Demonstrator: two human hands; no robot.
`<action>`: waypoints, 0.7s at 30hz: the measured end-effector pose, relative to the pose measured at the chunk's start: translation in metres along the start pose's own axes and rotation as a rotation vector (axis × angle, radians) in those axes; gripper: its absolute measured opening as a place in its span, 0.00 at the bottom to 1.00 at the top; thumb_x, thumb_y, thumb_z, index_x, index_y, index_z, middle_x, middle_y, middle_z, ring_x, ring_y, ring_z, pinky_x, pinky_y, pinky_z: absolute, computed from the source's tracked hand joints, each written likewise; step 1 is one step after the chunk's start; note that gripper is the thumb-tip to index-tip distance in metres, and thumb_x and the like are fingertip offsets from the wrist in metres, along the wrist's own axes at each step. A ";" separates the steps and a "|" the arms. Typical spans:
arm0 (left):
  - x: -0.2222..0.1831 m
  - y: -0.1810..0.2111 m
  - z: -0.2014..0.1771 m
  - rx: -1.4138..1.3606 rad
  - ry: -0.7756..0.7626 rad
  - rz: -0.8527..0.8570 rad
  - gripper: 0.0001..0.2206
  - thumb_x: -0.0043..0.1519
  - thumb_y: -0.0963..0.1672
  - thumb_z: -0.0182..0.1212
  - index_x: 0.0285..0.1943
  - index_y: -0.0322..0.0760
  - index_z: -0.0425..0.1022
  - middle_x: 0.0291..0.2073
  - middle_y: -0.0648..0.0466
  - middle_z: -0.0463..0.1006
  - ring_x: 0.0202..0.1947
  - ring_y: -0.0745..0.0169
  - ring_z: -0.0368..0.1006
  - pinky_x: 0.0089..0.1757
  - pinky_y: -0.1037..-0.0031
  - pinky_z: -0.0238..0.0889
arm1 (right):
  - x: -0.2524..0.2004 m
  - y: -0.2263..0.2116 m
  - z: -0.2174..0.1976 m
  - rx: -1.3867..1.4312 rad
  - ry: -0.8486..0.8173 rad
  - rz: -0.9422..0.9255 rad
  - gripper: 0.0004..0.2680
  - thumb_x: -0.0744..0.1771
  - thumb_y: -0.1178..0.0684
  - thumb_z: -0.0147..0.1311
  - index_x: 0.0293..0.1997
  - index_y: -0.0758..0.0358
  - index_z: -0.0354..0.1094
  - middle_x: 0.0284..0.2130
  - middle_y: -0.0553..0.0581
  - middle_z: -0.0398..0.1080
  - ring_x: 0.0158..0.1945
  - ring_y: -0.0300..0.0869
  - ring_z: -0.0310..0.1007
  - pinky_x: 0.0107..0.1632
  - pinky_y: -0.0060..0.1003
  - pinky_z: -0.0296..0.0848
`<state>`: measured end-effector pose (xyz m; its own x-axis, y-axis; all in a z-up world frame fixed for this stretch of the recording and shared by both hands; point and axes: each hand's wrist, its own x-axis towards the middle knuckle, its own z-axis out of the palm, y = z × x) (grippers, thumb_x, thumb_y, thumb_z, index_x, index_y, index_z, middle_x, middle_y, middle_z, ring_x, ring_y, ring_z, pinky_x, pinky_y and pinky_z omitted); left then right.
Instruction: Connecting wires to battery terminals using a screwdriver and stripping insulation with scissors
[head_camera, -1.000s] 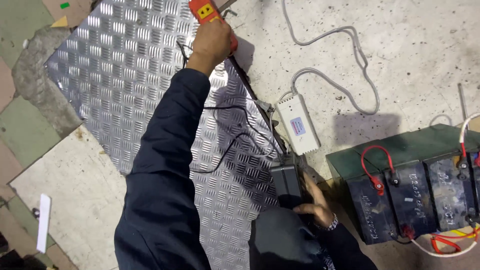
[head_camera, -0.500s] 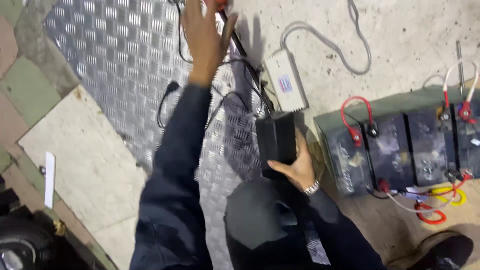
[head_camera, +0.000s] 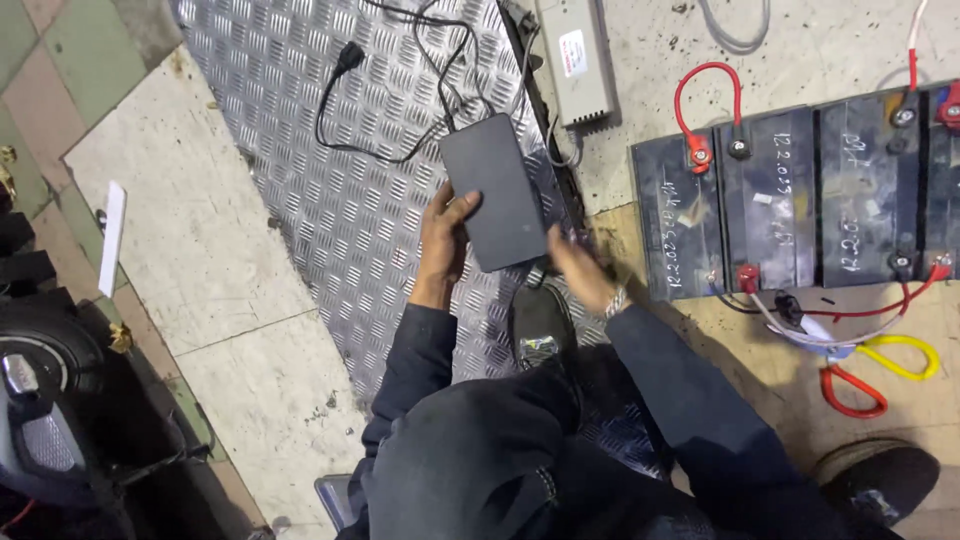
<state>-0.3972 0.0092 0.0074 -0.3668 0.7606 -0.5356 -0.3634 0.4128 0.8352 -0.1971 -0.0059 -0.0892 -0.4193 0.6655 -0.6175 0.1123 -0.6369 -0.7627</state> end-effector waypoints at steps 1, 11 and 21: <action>0.008 -0.010 -0.012 -0.082 0.025 0.058 0.37 0.55 0.48 0.72 0.69 0.24 0.59 0.60 0.34 0.64 0.61 0.40 0.64 0.56 0.53 0.61 | -0.010 -0.008 0.003 -0.248 -0.249 -0.005 0.29 0.67 0.25 0.25 0.52 0.61 0.67 0.40 0.56 0.47 0.43 0.46 0.45 0.47 0.44 0.46; 0.087 -0.097 -0.087 -0.163 0.274 0.082 0.32 0.57 0.50 0.73 0.65 0.28 0.69 0.54 0.40 0.72 0.54 0.49 0.69 0.46 0.60 0.73 | -0.236 0.010 -0.123 -1.102 -0.762 -0.075 0.08 0.67 0.41 0.59 0.40 0.48 0.66 0.29 0.49 0.70 0.31 0.41 0.71 0.36 0.40 0.71; 0.040 -0.122 -0.065 -0.098 0.243 -0.052 0.42 0.56 0.54 0.73 0.76 0.36 0.56 0.30 0.51 0.68 0.13 0.70 0.62 0.17 0.79 0.62 | -0.444 0.177 -0.455 -0.902 -0.463 0.037 0.07 0.63 0.48 0.60 0.35 0.58 0.75 0.20 0.54 0.76 0.21 0.41 0.69 0.27 0.38 0.69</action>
<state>-0.4229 -0.0433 -0.1236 -0.5360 0.5925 -0.6014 -0.4636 0.3887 0.7962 0.4188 -0.2369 -0.0378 -0.6881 0.3127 -0.6548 0.6904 0.0045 -0.7234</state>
